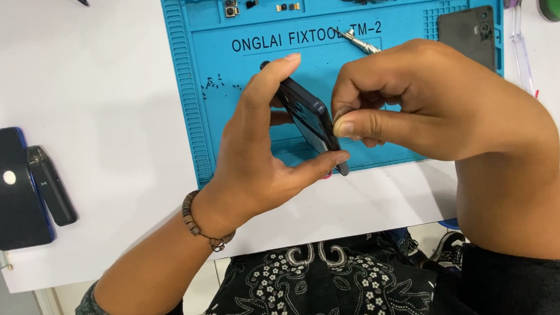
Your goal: Disassembling a mobile phone by removing internal screws and inspecting the screen and components on a repair mat.
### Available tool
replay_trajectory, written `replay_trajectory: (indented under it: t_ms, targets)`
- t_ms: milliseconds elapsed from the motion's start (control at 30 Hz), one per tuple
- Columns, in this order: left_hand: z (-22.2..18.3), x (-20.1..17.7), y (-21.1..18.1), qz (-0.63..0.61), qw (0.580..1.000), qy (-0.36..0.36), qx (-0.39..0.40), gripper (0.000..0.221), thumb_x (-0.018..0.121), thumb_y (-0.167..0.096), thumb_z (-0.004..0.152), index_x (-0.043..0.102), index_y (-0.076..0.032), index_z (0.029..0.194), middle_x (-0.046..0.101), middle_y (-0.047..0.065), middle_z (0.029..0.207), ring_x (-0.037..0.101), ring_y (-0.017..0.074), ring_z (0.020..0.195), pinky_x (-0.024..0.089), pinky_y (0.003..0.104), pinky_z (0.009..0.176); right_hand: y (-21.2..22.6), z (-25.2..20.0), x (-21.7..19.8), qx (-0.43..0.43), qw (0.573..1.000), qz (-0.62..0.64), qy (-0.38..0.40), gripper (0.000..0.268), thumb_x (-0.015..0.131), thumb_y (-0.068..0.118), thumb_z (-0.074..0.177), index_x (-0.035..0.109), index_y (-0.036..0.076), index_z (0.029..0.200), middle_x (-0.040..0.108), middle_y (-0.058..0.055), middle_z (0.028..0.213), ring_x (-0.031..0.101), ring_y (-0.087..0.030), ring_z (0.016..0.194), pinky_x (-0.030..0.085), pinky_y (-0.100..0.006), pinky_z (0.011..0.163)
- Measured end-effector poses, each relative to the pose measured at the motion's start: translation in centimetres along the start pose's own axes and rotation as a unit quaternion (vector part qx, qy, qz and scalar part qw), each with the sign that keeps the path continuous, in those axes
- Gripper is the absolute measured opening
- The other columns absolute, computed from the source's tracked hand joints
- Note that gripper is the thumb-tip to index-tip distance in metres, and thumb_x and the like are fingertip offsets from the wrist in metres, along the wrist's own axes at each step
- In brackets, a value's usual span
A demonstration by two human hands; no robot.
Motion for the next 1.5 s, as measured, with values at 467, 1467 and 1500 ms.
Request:
replay_trajectory:
  t_ms: [467, 1467, 1500]
  targets:
    - [1.0, -0.5, -0.8, -0.065, 0.998, -0.002, -0.006, 0.095, 0.09, -0.026, 0.087, 0.024, -0.015, 0.154, 0.054, 0.013, 0.127, 0.065, 0.0224, 0.114, 0.067, 0.034, 0.093, -0.8, -4.3, -0.7, -0.043, 0.985, 0.032, -0.166, 0.012, 0.061, 0.012, 0.104, 0.063, 0.006, 0.093, 0.064, -0.003, 0.081, 0.059, -0.014, 0.071, 0.048, -0.027, 0.065]
    - [0.8, -0.9, 0.8, -0.317, 0.942, -0.008, 0.109, 0.091, 0.082, -0.01, 0.097, 0.019, -0.021, 0.162, 0.053, 0.014, 0.141, 0.064, 0.0294, 0.123, 0.061, 0.046, 0.109, -2.3, -3.7, 4.5, -0.075, 0.981, 0.11, -0.145, 0.106, 0.072, 0.041, 0.084, 0.009, 0.01, 0.163, 0.036, -0.027, 0.162, 0.046, -0.039, 0.147, 0.046, -0.048, 0.115]
    - [0.8, -1.0, 0.9, -0.299, 0.945, -0.015, 0.129, 0.094, 0.083, -0.013, 0.095, 0.018, -0.019, 0.162, 0.054, 0.014, 0.145, 0.064, 0.0282, 0.127, 0.058, 0.044, 0.111, -1.3, -2.3, 5.9, -0.095, 0.979, 0.157, -0.09, 0.109, 0.073, 0.047, 0.086, 0.004, 0.015, 0.163, 0.028, -0.027, 0.17, 0.032, -0.039, 0.159, 0.037, -0.05, 0.122]
Point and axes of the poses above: each hand's wrist, its own z-axis towards the middle knuckle, its own x-axis out of the palm, y = z × x, the point moved 5 cm from there along z, towards the middle knuckle
